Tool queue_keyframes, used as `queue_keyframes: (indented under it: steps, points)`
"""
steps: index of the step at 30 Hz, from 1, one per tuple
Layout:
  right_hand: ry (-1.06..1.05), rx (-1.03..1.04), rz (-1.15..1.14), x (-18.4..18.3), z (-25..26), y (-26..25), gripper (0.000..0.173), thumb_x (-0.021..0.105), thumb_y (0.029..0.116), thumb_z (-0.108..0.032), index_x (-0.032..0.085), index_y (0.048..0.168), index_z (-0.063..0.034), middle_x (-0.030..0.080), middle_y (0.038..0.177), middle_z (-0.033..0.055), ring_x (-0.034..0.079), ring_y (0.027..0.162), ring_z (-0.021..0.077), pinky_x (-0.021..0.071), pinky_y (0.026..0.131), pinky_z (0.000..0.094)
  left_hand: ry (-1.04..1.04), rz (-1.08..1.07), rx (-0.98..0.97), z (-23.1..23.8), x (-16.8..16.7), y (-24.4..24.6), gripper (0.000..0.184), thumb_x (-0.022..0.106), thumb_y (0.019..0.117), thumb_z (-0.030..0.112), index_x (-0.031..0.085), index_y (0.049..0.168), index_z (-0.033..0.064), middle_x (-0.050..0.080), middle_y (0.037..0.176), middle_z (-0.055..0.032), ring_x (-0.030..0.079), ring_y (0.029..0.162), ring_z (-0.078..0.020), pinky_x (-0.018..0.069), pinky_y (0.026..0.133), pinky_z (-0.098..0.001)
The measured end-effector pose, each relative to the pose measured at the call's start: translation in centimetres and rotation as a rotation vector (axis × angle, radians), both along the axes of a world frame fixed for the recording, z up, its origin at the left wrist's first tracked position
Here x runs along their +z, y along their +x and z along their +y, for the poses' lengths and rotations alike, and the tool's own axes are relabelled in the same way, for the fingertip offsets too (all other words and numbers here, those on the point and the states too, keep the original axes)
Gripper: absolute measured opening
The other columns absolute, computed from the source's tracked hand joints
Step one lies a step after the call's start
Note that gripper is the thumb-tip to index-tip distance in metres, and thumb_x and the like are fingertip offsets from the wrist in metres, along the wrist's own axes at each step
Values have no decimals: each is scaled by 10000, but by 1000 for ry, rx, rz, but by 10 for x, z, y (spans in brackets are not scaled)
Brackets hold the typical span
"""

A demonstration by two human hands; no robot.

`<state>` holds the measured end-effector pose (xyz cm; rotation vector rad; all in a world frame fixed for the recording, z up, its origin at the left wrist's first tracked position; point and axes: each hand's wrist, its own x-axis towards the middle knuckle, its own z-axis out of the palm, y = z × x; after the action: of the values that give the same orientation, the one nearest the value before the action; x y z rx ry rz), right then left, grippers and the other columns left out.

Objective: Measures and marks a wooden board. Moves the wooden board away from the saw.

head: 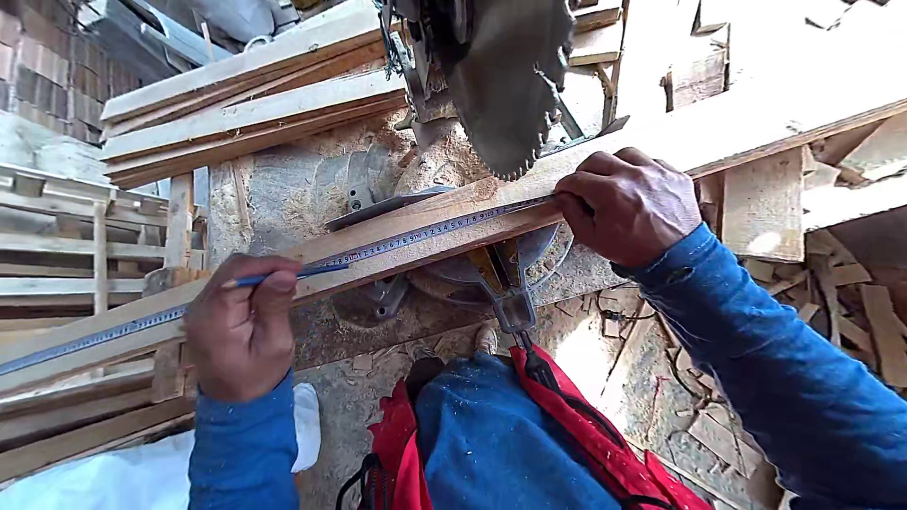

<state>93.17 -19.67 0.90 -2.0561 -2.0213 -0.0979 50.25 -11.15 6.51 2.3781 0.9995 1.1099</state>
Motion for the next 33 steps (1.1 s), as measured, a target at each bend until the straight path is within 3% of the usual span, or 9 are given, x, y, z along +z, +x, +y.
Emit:
queue_keyframes:
  steps: [3,8,14,16,21,26,30,33]
  points:
    - [21,-4,17,-2,0,-1,325,456,1031,-326,712,1026,-125,692,1036,144,647,1012,421,503,744,602,-37,67,21,24,-19,10,282,546,1070,259,672,1086,7,678,896,-53,634,724,-75,567,659,-272]
    - [34,-22,16,-3,-1,-3,340,449,1034,-336,704,1029,-111,691,1043,163,644,1015,439,494,744,617,-200,103,-2,30,-56,11,191,647,1009,245,702,1042,65,695,837,6,621,662,-28,550,610,-215]
    - [41,-21,7,-3,-1,-4,345,453,1034,-334,712,1062,-108,694,1076,177,643,1026,454,493,739,625,-358,-369,-55,32,-61,-15,169,664,929,87,659,1088,34,716,872,-16,692,703,-129,620,642,-295]
    - [38,-31,-2,-2,-2,-5,353,448,1037,-342,713,1072,-112,695,1090,173,644,1035,452,496,744,626,-360,-355,-67,32,-66,-15,174,681,900,86,652,1066,41,710,884,-17,690,709,-124,621,644,-294]
    - [53,-42,-6,-4,-2,-6,354,455,1033,-334,726,1067,-109,700,1059,179,650,1021,448,496,754,627,-374,-252,-115,32,-72,5,113,632,917,122,644,998,44,671,784,1,628,605,-80,553,523,-239]
    - [76,-54,-12,-5,-3,-9,341,473,1032,-326,736,1046,-109,697,1029,169,647,978,434,490,750,610,-343,-213,-188,42,-73,26,115,644,895,102,682,968,21,696,802,-12,646,638,-63,567,559,-231]
    - [106,-63,-9,-5,-4,-11,332,489,1030,-321,724,989,-89,690,993,183,648,929,442,482,718,606,-379,-200,-206,43,-75,35,94,634,862,106,658,933,49,647,724,19,584,563,-36,494,481,-197]
    - [134,-58,-11,-5,-5,-12,318,506,1026,-305,717,974,-73,690,977,199,647,909,457,478,706,609,-340,-163,-151,40,-80,36,109,636,856,136,659,925,54,643,721,24,575,550,-25,490,468,-192]
